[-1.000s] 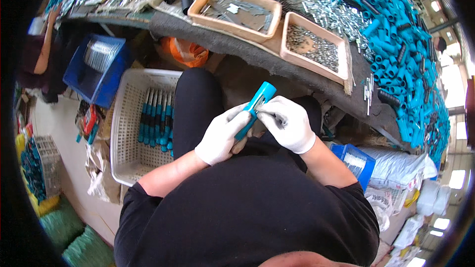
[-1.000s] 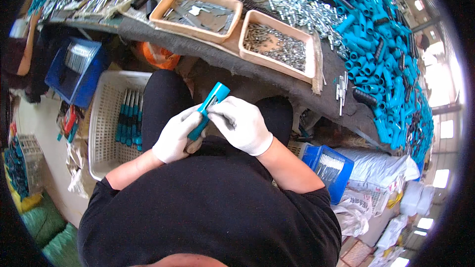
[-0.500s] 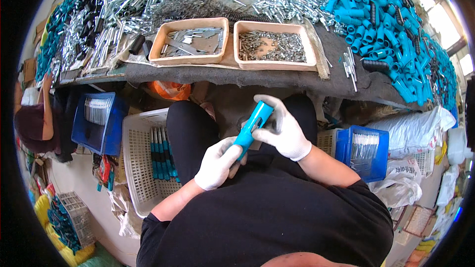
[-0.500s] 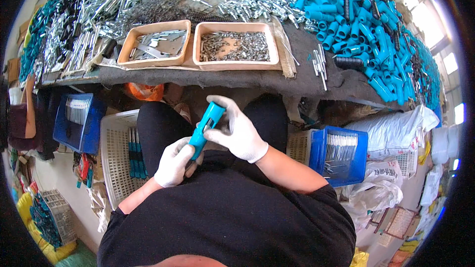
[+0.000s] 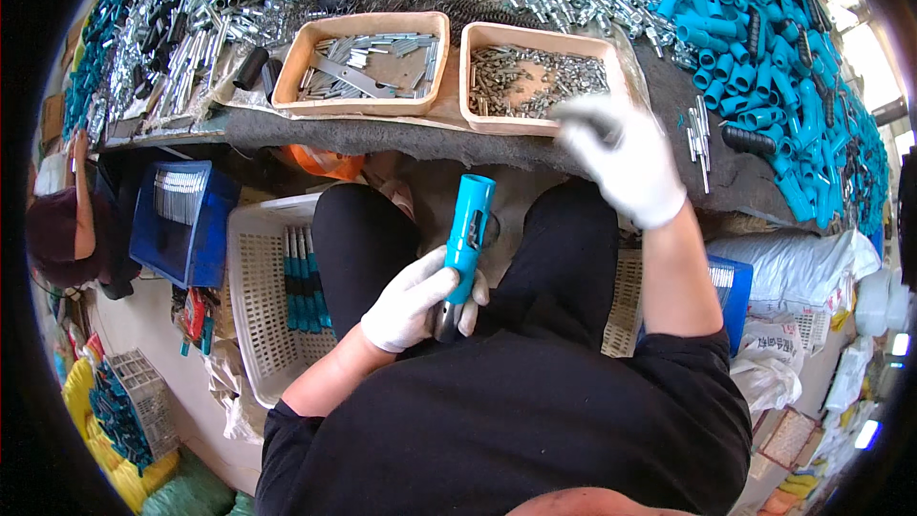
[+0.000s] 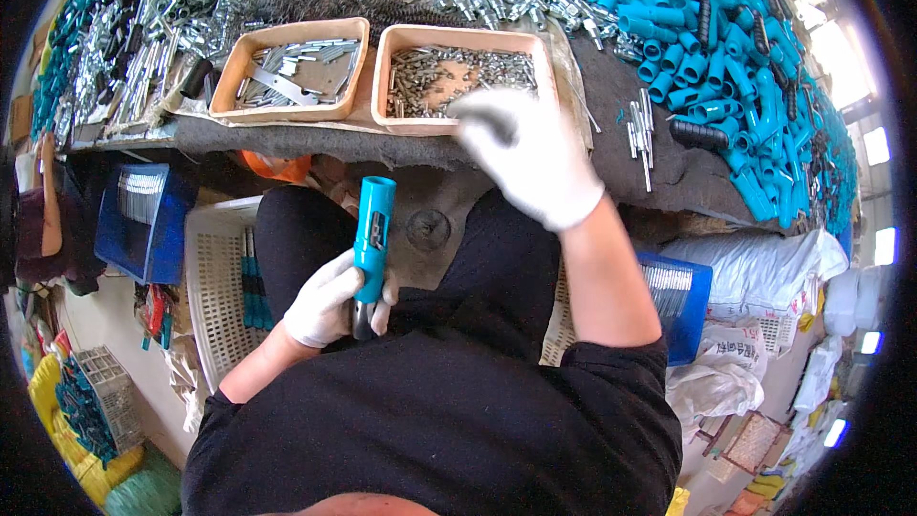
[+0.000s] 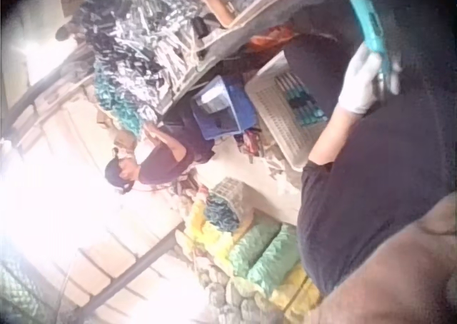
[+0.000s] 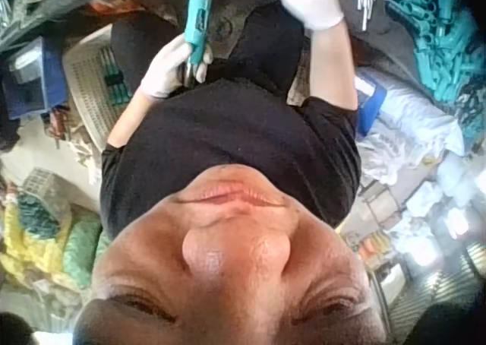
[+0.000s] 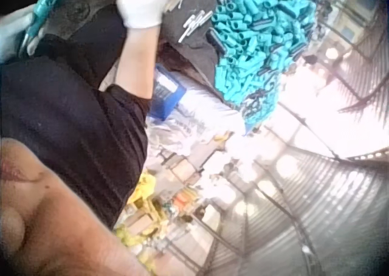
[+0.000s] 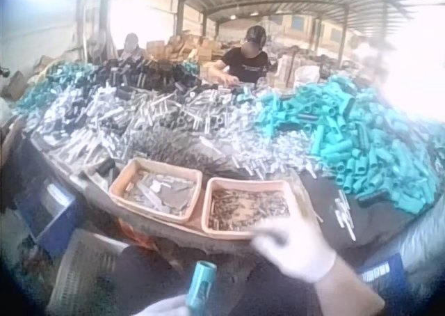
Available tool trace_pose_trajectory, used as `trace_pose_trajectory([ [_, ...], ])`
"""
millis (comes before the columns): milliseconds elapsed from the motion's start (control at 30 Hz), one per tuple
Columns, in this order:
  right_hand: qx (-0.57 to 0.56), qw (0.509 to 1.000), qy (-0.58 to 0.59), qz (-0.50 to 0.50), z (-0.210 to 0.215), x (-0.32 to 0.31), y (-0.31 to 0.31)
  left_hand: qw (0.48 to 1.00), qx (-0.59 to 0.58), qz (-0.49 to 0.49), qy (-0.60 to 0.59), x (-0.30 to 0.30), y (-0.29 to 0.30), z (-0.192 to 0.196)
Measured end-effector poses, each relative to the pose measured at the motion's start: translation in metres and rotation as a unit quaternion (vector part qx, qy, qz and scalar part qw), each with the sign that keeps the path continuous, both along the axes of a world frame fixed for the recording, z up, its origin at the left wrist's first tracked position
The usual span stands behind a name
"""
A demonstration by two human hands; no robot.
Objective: Assembling mechanical pins and tubes into plastic handles at a workshop table.
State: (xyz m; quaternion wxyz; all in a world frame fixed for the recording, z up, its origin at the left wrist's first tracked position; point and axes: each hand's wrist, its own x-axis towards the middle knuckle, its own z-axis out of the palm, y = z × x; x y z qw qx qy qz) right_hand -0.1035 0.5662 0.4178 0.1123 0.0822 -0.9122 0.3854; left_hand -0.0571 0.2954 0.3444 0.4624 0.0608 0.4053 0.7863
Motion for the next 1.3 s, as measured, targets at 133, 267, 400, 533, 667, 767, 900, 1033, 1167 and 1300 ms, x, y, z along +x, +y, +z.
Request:
trace_pose_trajectory([
  [133,0.059,0.997,-0.002,-0.05,-0.007,-0.069,0.054,1.0,-0.006,0.027,0.014,-0.011,0.001,-0.004],
  [267,0.27,0.962,-0.04,0.026,-0.012,-0.096,0.048,0.999,-0.028,0.017,0.027,-0.02,-0.003,-0.011],
  [400,0.294,0.954,-0.048,0.032,-0.014,-0.107,0.048,0.999,-0.032,0.036,0.016,-0.027,-0.008,-0.015],
  [533,0.315,0.944,-0.101,-0.004,-0.005,-0.11,0.049,0.998,-0.039,0.043,0.029,-0.034,-0.011,-0.022],
  [667,0.317,0.941,-0.113,0.019,-0.013,-0.11,0.047,0.998,-0.038,0.041,0.021,-0.035,-0.012,-0.027],
  [767,0.318,0.942,-0.095,0.046,-0.015,-0.111,0.046,0.999,-0.026,0.044,0.015,-0.036,-0.012,-0.028],
  [900,0.36,0.926,-0.073,0.083,-0.012,-0.114,0.042,0.998,-0.023,0.049,0.011,-0.037,-0.013,-0.03],
  [1033,0.402,0.907,-0.066,0.105,-0.01,-0.119,0.042,0.999,-0.022,0.048,0.012,-0.036,-0.013,-0.03],
  [1167,0.384,0.913,-0.03,0.135,-0.015,-0.122,0.046,0.998,-0.024,0.051,0.01,-0.034,-0.014,-0.031],
  [1300,0.378,0.916,-0.015,0.132,-0.019,-0.115,0.047,0.998,-0.034,0.056,0.013,-0.032,-0.016,-0.032],
])
